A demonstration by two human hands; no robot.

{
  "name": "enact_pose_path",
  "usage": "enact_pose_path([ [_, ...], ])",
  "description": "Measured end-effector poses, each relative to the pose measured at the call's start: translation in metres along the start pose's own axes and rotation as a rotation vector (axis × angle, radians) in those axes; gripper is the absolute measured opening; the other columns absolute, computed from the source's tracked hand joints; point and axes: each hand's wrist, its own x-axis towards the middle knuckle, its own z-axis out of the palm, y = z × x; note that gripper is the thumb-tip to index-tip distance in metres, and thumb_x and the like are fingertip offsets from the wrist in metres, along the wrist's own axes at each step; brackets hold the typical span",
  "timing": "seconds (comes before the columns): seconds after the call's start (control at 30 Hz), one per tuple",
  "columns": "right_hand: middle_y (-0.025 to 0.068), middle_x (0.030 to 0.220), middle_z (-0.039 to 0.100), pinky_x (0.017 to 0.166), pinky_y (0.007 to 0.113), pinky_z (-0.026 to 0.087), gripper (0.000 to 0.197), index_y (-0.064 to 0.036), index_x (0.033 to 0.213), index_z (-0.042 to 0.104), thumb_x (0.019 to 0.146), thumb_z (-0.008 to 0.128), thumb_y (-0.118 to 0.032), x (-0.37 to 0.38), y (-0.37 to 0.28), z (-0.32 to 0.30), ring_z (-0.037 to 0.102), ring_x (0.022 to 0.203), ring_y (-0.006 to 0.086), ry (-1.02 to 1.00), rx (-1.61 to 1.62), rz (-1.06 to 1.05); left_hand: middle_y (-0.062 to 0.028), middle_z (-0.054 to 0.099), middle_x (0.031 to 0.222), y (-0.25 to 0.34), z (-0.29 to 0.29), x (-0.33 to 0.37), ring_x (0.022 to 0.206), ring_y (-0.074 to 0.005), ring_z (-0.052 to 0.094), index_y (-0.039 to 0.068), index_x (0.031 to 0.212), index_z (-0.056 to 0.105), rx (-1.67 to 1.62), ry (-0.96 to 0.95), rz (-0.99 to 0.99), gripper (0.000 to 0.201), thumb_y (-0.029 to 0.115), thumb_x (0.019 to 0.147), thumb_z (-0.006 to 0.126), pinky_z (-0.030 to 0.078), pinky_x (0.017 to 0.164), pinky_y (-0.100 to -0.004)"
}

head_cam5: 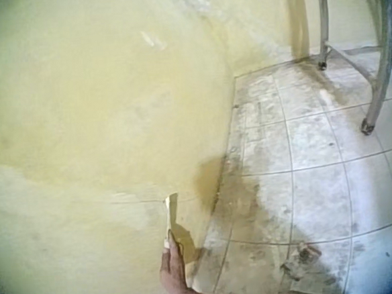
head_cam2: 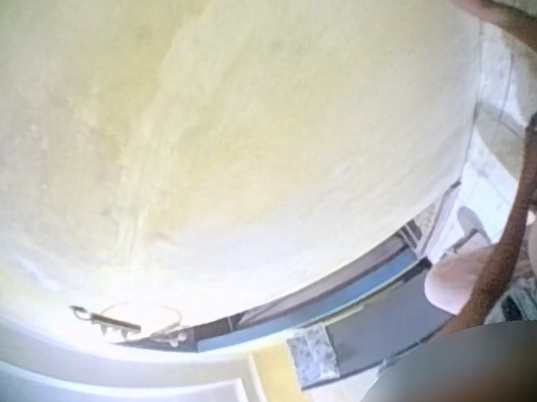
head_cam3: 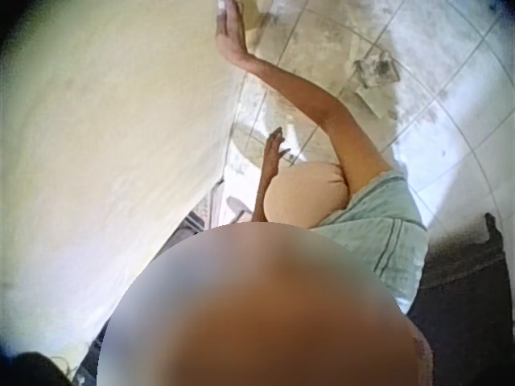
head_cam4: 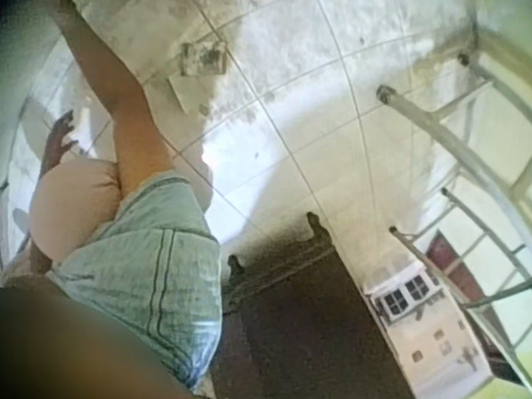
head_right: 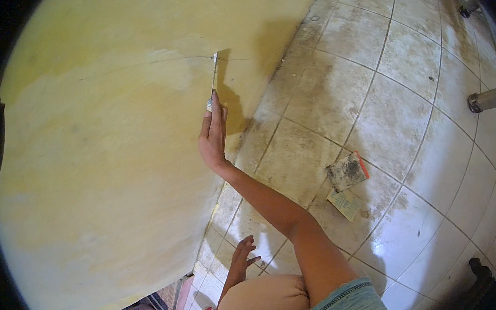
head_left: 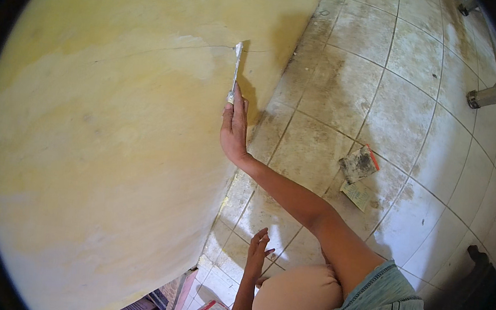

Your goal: The person applies white plaster to a yellow wall using a trowel and a paintbrush. They scoop plaster from a container, spread it on the wall, and smooth the surface, working near the floor level.

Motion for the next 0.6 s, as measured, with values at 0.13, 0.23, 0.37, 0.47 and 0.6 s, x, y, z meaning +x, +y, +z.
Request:
enact_pose_path([
  [0.13, 0.0201, 0.133, 0.048, 0.107, 0.039, 0.038, 0.052, -0.0023, 0.159, 0.03, 0.108, 0.039, -0.009, 0.001, 0.002, 0.006, 0.048, 0.12, 0.0324, 0.04, -0.038, -0.137, -0.0129, 0.043, 0.155, -0.011, 0.008, -0.002, 0.142, -0.0285, 0.041, 0.007, 0.151, 0.045, -0.028, -0.029, -0.082, 0.058, 0.042, 0.106, 0.054, 0.048, 0.107, -0.0444],
  [0.23, 0.021, 0.121, 0.05, 0.101, 0.043, 0.041, 0.055, -0.0008, 0.157, 0.033, 0.103, 0.042, -0.002, 0.002, 0.004, 0.006, 0.048, 0.112, 0.035, 0.05, -0.054, -0.19, -0.0128, 0.043, 0.155, -0.012, 0.017, -0.004, 0.143, -0.0284, 0.04, 0.007, 0.15, 0.046, -0.072, -0.081, -0.049, 0.057, 0.042, 0.106, 0.054, 0.047, 0.108, -0.0448],
  [0.37, 0.0196, 0.11, 0.049, 0.09, 0.039, 0.045, 0.058, 0.0004, 0.156, 0.035, 0.1, 0.049, 0.003, 0.003, 0.007, 0.001, 0.051, 0.1, 0.0317, 0.024, -0.097, -0.204, -0.0138, 0.044, 0.154, 0.006, 0.018, -0.002, 0.143, -0.0274, 0.04, 0.006, 0.148, 0.049, -0.05, -0.104, 0.014, 0.056, 0.041, 0.105, 0.054, 0.048, 0.108, -0.0441],
  [0.47, 0.0185, 0.104, 0.048, 0.081, 0.036, 0.046, 0.061, 0.0015, 0.155, 0.037, 0.096, 0.052, 0.006, 0.001, 0.006, -0.003, 0.052, 0.09, 0.0292, -0.007, -0.118, -0.234, -0.0142, 0.046, 0.153, 0.024, 0.015, 0.001, 0.143, -0.0269, 0.042, 0.005, 0.147, 0.049, -0.049, -0.072, 0.081, 0.057, 0.043, 0.104, 0.055, 0.049, 0.107, -0.0436],
  [0.6, 0.019, 0.103, 0.047, 0.075, 0.037, 0.047, 0.063, 0.0027, 0.154, 0.037, 0.093, 0.053, 0.007, 0.001, -0.002, -0.017, 0.052, 0.083, 0.0292, -0.113, -0.183, -0.19, -0.0157, 0.048, 0.148, 0.037, 0.017, 0.006, 0.138, -0.0305, 0.044, 0.005, 0.147, 0.048, -0.011, -0.079, 0.156, 0.056, 0.042, 0.106, 0.05, 0.046, 0.109, -0.0471],
])
